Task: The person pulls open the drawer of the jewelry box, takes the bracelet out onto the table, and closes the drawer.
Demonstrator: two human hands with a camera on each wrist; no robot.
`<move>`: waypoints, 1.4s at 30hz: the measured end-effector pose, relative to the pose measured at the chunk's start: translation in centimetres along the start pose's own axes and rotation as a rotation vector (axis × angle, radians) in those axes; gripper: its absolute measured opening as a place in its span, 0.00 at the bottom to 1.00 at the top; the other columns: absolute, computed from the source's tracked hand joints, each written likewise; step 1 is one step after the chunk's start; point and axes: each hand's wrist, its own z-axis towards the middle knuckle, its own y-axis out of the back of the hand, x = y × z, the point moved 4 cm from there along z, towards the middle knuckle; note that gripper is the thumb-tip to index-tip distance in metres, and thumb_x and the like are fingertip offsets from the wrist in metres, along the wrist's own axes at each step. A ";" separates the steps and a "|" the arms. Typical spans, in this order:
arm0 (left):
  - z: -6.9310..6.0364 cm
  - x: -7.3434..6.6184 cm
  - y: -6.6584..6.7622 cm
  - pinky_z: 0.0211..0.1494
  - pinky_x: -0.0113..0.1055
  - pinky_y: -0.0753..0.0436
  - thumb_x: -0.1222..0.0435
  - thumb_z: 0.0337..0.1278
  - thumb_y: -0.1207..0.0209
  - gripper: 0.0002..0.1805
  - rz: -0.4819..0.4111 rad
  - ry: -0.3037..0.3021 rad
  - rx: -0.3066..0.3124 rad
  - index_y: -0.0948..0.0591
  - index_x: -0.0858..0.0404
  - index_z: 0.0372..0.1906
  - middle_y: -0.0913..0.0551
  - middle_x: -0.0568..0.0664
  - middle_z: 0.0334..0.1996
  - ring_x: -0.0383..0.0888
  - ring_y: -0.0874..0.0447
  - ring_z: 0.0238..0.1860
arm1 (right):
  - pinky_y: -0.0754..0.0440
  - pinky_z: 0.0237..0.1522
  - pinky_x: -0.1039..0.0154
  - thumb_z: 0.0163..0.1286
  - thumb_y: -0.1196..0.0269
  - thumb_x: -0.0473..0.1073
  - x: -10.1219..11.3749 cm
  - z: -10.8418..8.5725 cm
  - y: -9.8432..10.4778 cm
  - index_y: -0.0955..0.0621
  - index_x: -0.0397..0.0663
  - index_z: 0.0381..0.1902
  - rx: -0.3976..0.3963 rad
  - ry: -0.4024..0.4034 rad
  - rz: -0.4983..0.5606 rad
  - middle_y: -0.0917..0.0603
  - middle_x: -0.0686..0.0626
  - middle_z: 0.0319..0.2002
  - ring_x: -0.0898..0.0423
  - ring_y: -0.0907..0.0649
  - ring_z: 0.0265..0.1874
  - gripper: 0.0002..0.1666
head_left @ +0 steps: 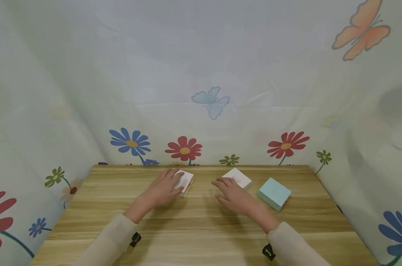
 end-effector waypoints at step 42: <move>1.1 3.0 -1.4 0.70 0.66 0.36 0.37 0.55 0.34 0.50 -0.117 0.013 0.015 0.36 0.58 0.77 0.41 0.60 0.77 0.67 0.42 0.74 | 0.30 0.67 0.45 0.79 0.44 0.47 1.4 3.6 -4.6 0.28 0.45 0.72 0.018 -0.004 0.011 0.27 0.40 0.68 0.41 0.27 0.66 0.28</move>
